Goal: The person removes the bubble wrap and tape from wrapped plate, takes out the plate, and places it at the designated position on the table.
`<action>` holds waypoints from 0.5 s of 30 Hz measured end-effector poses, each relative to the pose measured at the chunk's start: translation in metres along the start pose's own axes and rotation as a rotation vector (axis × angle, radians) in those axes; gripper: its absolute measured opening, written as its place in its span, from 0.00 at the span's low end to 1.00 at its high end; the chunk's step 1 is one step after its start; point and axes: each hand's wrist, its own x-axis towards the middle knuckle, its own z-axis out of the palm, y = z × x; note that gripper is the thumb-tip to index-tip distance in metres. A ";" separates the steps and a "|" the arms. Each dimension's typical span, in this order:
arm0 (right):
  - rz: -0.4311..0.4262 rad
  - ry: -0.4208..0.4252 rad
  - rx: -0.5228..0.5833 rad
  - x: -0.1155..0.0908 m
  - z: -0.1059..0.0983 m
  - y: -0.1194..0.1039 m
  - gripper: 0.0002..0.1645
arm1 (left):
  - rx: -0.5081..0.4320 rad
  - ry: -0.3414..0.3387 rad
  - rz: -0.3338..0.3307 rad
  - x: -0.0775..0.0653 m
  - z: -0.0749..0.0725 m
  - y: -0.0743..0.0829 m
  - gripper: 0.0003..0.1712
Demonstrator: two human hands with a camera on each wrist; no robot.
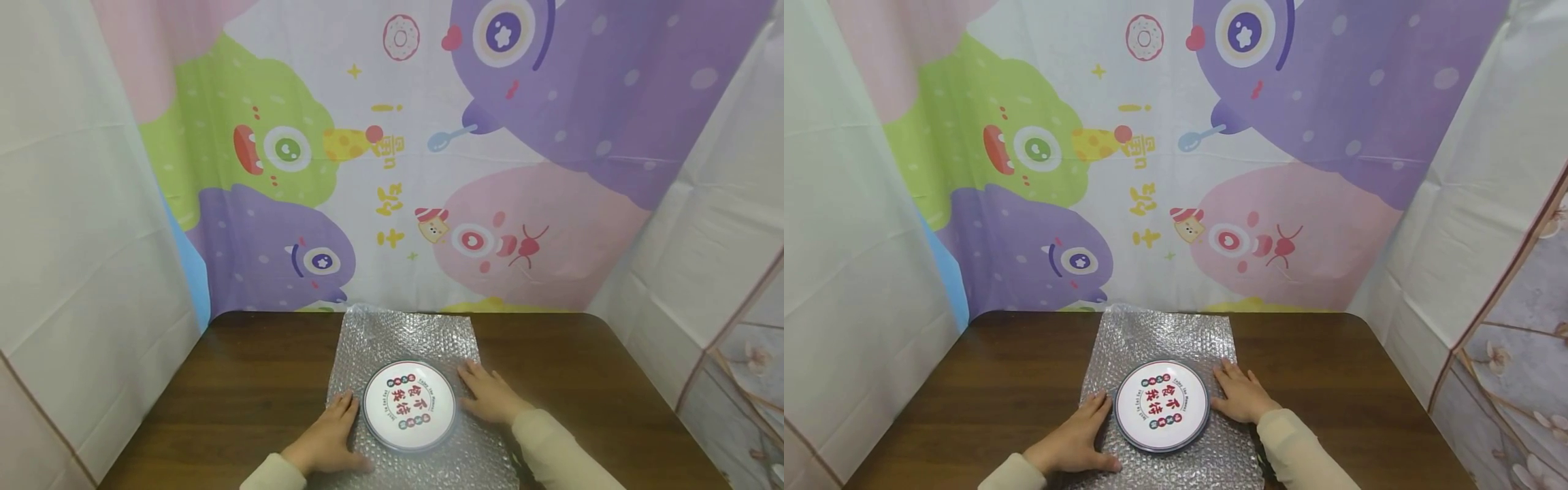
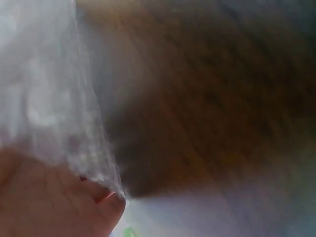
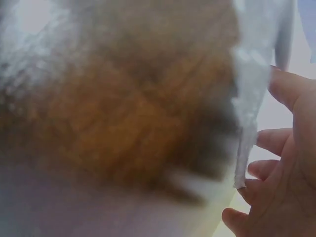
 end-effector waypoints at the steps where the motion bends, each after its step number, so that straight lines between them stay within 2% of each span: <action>1: 0.004 0.001 -0.002 0.000 -0.001 0.000 0.41 | 0.010 0.001 0.000 0.000 0.000 0.000 0.70; 8: -0.041 0.074 -0.001 0.005 -0.010 -0.001 0.33 | 0.054 0.015 0.004 0.001 0.001 0.001 0.69; 15: -0.010 0.169 0.201 0.008 -0.021 -0.017 0.28 | 0.052 0.006 0.002 0.001 0.000 0.002 0.69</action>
